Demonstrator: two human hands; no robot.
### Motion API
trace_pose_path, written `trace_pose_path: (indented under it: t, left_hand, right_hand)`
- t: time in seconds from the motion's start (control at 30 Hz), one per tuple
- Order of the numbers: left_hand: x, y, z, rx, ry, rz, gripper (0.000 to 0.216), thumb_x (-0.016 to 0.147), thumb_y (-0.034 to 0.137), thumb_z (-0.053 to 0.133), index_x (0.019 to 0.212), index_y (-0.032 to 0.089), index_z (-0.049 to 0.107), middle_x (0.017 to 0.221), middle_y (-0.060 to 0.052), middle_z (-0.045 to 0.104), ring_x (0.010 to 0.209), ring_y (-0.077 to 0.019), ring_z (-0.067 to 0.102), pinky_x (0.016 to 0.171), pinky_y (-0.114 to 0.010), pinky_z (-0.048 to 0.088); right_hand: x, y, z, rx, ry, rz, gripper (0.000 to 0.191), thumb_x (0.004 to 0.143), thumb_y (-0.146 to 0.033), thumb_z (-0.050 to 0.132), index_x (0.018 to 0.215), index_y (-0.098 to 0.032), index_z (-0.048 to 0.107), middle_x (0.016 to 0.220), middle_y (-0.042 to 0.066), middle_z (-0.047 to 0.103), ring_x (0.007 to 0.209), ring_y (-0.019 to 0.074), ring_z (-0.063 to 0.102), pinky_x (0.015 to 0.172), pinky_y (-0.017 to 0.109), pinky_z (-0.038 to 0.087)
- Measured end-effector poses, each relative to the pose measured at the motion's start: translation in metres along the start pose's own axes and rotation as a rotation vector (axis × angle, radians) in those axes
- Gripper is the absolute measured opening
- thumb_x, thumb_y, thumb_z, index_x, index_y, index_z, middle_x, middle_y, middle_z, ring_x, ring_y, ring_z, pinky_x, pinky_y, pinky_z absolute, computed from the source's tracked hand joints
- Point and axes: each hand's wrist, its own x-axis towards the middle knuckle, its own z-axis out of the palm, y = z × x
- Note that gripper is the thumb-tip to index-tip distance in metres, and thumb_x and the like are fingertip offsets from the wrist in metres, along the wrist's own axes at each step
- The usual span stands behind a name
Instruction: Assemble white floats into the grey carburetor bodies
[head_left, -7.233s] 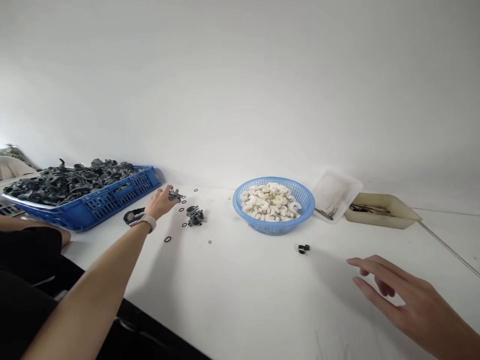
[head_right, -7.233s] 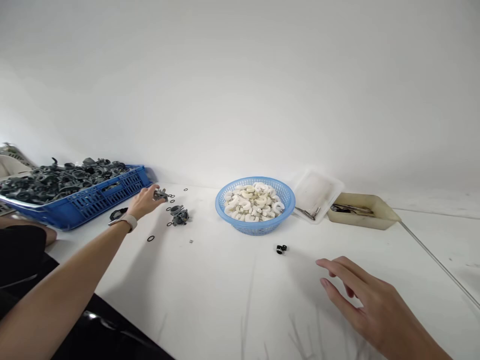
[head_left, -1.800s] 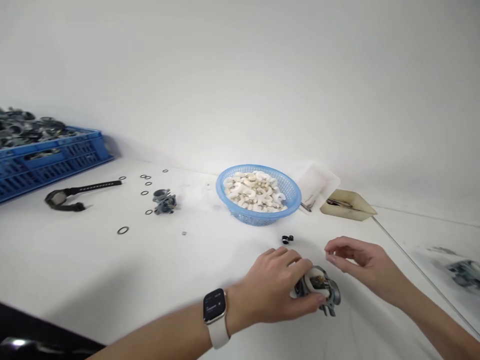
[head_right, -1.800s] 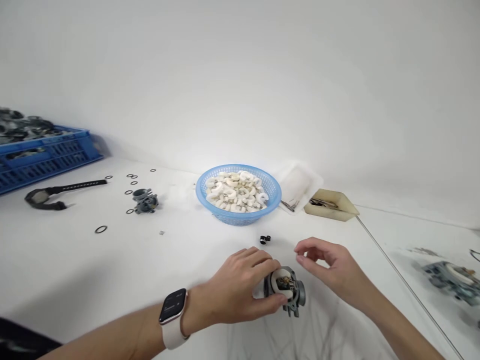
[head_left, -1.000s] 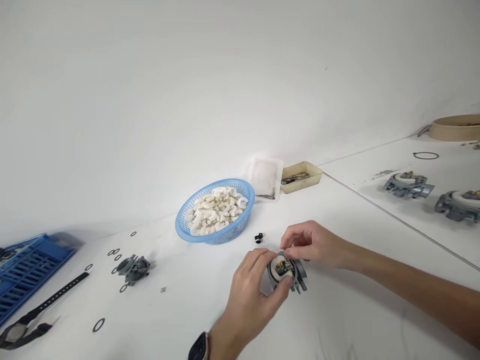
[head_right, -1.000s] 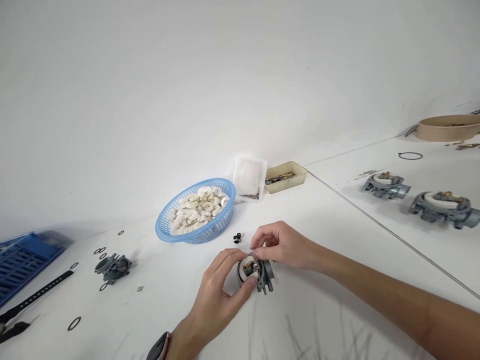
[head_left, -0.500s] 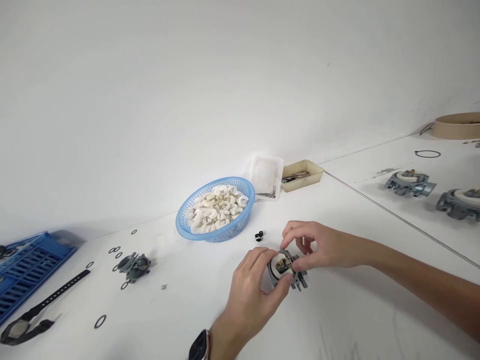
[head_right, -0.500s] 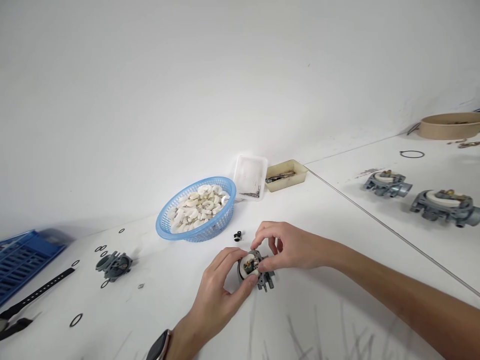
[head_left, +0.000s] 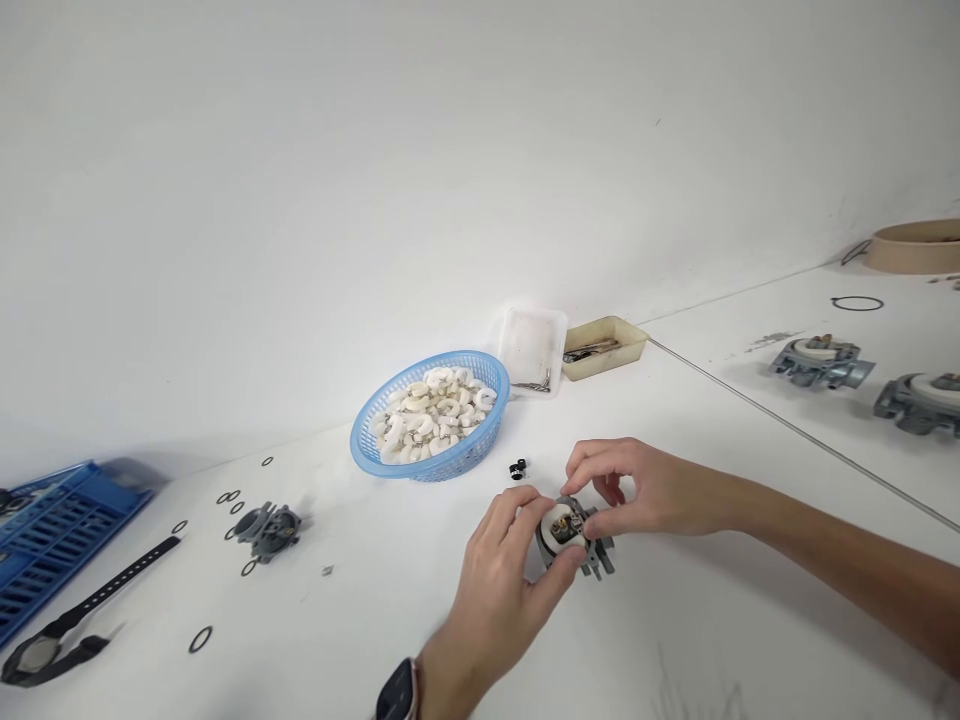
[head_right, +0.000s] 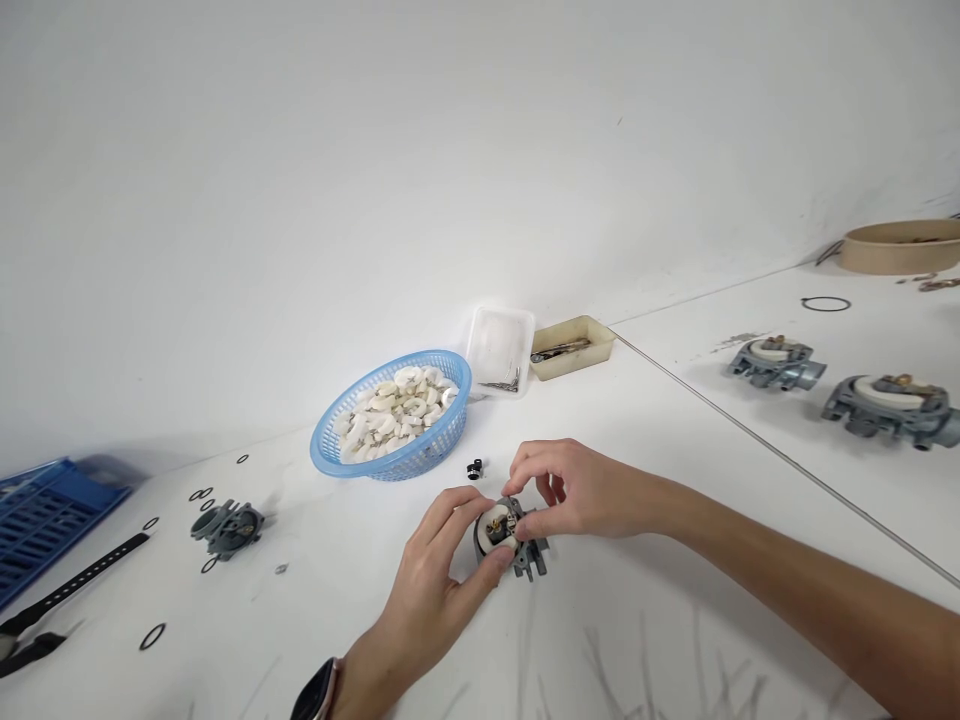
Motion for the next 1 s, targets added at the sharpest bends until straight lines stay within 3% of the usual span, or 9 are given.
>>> trace_pose_path:
  t: [1.0]
  left_hand:
    - [0.0023, 0.0007, -0.0017, 0.02, 0.028, 0.018, 0.022, 0.102, 0.033, 0.067, 0.12, 0.021, 0.066, 0.113, -0.012, 0.07, 0.102, -0.0263, 0.069, 0.086, -0.04, 0.06]
  right_hand:
    - [-0.0033, -0.0073, 0.0036, -0.134, 0.007, -0.058, 0.024, 0.088, -0.044, 0.077, 0.104, -0.026, 0.079, 0.105, 0.004, 0.07, 0.082, 0.0181, 0.06, 0.074, 0.034, 0.05]
